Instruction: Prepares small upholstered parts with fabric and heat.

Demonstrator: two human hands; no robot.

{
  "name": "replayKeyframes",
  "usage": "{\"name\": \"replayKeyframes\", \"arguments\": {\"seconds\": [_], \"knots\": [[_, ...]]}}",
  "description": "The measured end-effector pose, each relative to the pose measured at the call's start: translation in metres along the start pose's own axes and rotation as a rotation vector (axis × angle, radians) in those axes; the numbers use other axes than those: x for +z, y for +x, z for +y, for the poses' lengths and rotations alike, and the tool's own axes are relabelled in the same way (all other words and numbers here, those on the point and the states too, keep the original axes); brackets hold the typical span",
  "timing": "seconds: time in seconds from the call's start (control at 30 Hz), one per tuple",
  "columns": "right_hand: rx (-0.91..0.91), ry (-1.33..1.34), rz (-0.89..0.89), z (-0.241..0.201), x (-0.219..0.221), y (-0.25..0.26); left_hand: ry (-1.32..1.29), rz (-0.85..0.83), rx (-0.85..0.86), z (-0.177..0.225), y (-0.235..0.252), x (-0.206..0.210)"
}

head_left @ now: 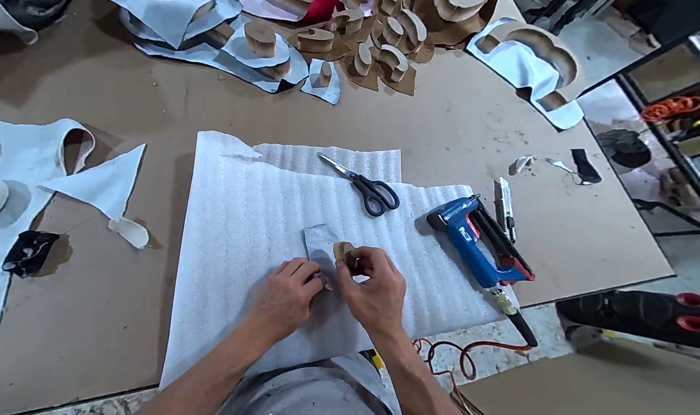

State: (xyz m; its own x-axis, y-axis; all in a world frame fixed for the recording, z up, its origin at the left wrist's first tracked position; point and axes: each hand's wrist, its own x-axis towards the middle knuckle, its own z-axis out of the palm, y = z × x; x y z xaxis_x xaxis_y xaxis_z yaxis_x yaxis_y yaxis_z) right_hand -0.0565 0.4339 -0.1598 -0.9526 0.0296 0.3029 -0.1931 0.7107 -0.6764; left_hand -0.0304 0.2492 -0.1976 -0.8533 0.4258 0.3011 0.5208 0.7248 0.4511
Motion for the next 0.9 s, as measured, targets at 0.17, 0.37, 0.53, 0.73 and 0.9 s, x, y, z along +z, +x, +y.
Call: {"name": "replayKeyframes", "arguments": {"seconds": [0.17,0.37,0.53,0.73,0.9], "knots": [[-0.091,-0.050,-0.029,0.000,0.014,-0.008,0.023,0.019,-0.057,0.009,-0.007,0.007],[-0.124,-0.149,-0.020,0.006,0.027,-0.009,-0.029,0.023,-0.069,0.008,-0.009,0.004],[-0.188,-0.080,0.053,0.014,0.036,-0.015,-0.238,0.216,-0.295,0.000,0.012,-0.003],[-0.191,-0.098,0.073,0.018,0.043,-0.015,-0.197,0.198,-0.103,-0.020,0.035,0.007],[-0.169,-0.147,0.030,0.013,0.045,-0.015,-0.055,0.182,-0.098,-0.022,0.031,0.011]]}}
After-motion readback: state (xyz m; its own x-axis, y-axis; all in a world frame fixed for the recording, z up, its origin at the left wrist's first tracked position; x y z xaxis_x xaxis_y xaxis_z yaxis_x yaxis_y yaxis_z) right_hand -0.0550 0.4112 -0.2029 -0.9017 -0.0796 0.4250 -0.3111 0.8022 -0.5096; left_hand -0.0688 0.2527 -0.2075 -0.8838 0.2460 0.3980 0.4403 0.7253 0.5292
